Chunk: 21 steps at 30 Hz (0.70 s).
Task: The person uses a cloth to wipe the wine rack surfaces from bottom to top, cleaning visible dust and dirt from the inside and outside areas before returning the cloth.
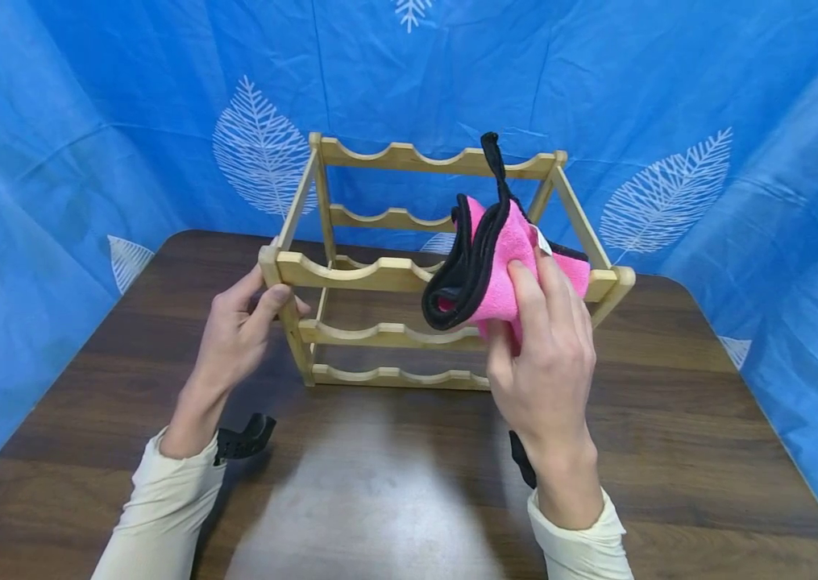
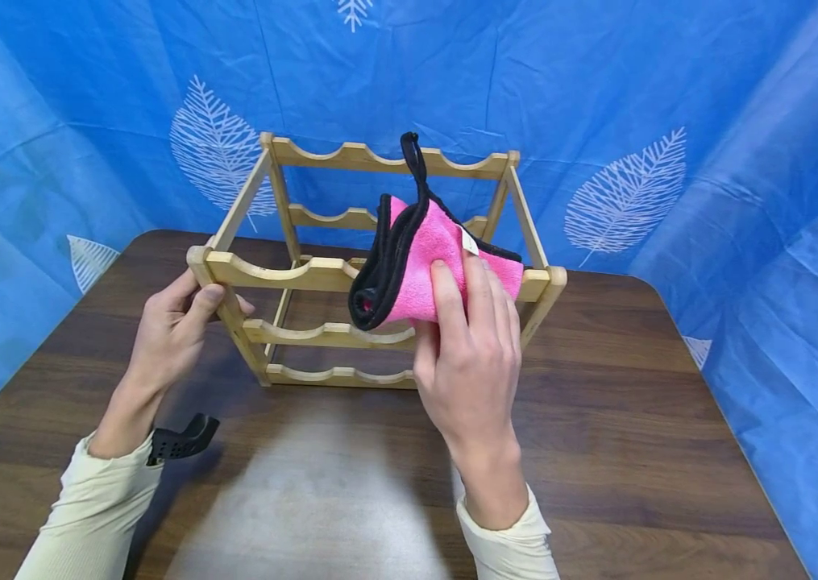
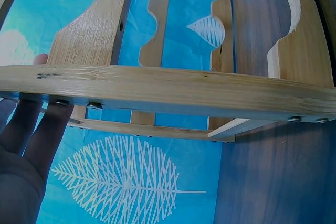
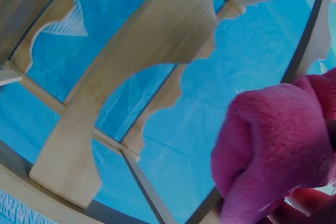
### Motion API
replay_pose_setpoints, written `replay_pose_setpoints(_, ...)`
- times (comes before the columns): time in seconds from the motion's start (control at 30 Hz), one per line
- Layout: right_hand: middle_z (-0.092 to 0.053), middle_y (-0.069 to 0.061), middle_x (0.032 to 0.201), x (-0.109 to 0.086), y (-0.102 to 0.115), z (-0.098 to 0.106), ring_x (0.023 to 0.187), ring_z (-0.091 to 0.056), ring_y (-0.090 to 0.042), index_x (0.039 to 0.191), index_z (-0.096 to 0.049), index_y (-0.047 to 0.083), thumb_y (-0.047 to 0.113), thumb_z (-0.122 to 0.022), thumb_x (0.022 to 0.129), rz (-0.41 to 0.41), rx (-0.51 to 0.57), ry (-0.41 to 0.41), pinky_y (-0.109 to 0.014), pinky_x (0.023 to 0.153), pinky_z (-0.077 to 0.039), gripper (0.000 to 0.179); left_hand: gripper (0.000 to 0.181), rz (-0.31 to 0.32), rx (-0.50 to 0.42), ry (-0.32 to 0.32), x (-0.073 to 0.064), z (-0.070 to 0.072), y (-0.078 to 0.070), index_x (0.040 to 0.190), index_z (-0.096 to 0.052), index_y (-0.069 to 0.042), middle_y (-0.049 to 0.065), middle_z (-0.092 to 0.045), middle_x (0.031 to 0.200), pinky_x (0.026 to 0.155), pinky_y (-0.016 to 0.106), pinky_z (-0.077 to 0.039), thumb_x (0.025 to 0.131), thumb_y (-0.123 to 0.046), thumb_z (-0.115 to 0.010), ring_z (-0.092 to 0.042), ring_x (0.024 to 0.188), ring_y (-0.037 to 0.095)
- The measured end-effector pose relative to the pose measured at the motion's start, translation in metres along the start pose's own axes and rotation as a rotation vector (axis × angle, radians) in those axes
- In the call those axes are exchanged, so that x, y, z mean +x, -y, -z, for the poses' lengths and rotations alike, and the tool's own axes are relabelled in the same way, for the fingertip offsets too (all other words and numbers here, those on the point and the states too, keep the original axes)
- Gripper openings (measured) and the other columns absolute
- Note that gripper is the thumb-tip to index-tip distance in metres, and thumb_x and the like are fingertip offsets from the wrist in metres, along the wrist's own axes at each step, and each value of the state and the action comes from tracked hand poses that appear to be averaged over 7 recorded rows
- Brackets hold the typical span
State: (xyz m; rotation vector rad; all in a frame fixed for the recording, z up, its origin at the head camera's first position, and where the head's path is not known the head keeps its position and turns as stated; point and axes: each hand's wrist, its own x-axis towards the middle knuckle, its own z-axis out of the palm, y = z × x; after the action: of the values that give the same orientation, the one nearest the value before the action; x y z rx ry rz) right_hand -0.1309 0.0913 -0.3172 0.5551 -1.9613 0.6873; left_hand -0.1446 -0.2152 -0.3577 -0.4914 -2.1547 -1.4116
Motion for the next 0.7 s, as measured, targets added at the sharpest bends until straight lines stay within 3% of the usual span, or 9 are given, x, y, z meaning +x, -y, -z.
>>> replay_pose_setpoints(0.1,-0.058,-0.019,0.131,0.000,0.000,0.005,0.115,-0.057,-0.036,0.130,-0.058,0.005,0.011,-0.066,0.093,-0.026,-0.031,0.021,-0.050,0.100,-0.045,0.039,0.029,-0.002,0.001,0.003,0.000,0.000,0.000,0.130,-0.061,-0.004,0.008,-0.070,0.081,0.070,0.020,-0.055,0.104,-0.006,-0.047,-0.069,0.079,0.025)
replay_pose_setpoints(0.2,-0.061,-0.018,0.128,0.000,0.001,0.008,0.112,-0.060,-0.037,0.127,-0.063,0.005,0.005,-0.069,0.091,-0.061,-0.043,-0.006,-0.053,0.094,-0.050,0.037,0.028,0.000,0.003,0.001,-0.001,0.000,0.000,0.128,-0.061,-0.004,0.008,-0.070,0.081,0.070,0.020,-0.055,0.104,-0.006,-0.047,-0.068,0.079,0.022)
replay_pose_setpoints(0.33,-0.066,-0.017,0.119,0.001,0.002,0.007,0.102,-0.065,-0.036,0.116,-0.069,0.005,0.000,-0.065,0.090,-0.095,-0.041,-0.144,-0.057,0.080,-0.054,0.027,0.029,-0.011,0.001,-0.003,-0.001,0.001,0.001,0.129,-0.061,-0.003,0.008,-0.070,0.081,0.071,0.020,-0.055,0.104,-0.004,-0.047,-0.068,0.080,0.018)
replay_pose_setpoints(0.47,-0.069,-0.019,0.108,0.003,0.007,0.003,0.088,-0.066,-0.037,0.106,-0.072,0.002,0.000,-0.065,0.086,-0.103,-0.004,-0.354,-0.051,0.072,-0.054,0.020,0.030,-0.028,-0.012,-0.005,-0.001,0.000,0.003,0.131,-0.060,-0.004,0.006,-0.070,0.080,0.071,0.020,-0.054,0.104,-0.006,-0.047,-0.068,0.079,0.018)
replay_pose_setpoints(0.6,-0.068,-0.024,0.099,0.005,0.019,-0.005,0.079,-0.063,-0.041,0.099,-0.071,-0.003,-0.001,-0.069,0.084,-0.009,0.114,-0.528,-0.041,0.076,-0.055,0.016,0.030,-0.033,-0.022,-0.002,0.000,0.000,0.004,0.131,-0.060,-0.005,0.007,-0.070,0.080,0.070,0.020,-0.054,0.105,-0.008,-0.047,-0.068,0.078,0.018)
replay_pose_setpoints(0.7,-0.068,-0.026,0.094,0.002,0.031,-0.016,0.074,-0.063,-0.041,0.095,-0.070,-0.005,0.002,-0.068,0.084,0.150,0.179,-0.539,-0.042,0.074,-0.056,0.013,0.030,-0.031,-0.025,0.001,0.000,-0.001,0.004,0.130,-0.060,-0.003,0.007,-0.071,0.080,0.070,0.020,-0.055,0.105,-0.008,-0.047,-0.068,0.077,0.017)
